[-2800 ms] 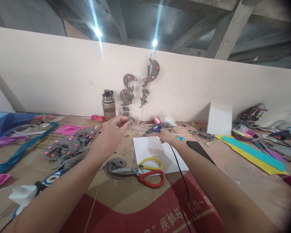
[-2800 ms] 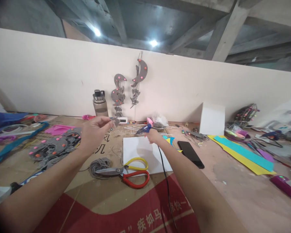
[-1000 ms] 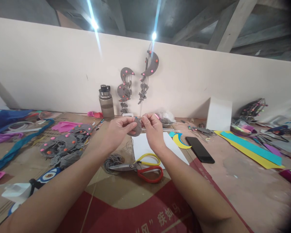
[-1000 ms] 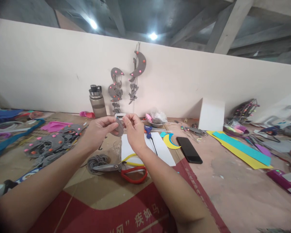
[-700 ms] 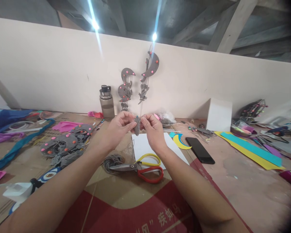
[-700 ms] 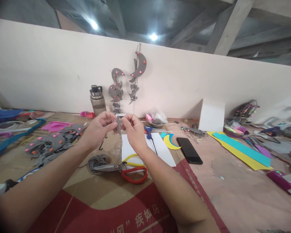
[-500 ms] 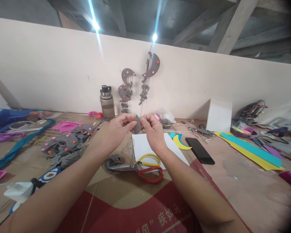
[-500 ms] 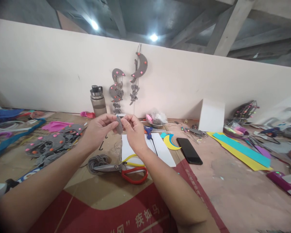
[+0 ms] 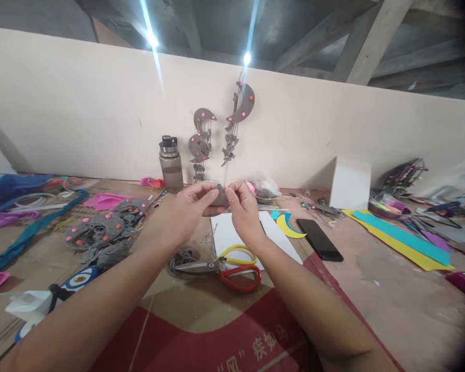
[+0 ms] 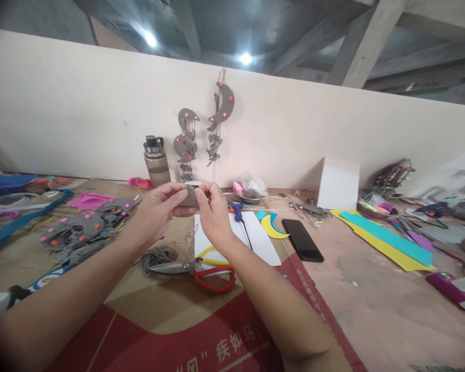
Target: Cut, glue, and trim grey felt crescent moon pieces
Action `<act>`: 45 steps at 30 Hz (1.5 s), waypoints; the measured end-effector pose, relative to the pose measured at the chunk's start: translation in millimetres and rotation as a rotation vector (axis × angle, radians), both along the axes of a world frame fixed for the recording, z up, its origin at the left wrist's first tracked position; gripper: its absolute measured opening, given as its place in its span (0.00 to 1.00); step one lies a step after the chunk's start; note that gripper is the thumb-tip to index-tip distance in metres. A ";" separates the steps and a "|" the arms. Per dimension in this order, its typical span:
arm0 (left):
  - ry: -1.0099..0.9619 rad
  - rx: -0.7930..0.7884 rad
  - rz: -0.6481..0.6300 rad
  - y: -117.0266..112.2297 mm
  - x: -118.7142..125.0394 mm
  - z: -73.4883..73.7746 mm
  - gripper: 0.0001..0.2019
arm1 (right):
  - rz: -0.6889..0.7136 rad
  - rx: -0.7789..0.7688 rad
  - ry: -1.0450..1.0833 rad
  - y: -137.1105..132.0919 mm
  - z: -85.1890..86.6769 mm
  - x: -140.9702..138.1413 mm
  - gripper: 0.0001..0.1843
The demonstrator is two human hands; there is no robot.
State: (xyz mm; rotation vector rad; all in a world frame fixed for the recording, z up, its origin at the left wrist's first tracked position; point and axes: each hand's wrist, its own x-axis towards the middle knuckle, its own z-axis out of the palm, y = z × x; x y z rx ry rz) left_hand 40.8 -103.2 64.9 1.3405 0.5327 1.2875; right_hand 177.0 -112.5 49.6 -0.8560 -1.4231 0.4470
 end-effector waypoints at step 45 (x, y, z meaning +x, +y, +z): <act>-0.068 -0.051 0.011 2.4 1.9 -1.6 0.14 | 0.086 -0.032 0.075 -9.3 6.4 0.3 0.09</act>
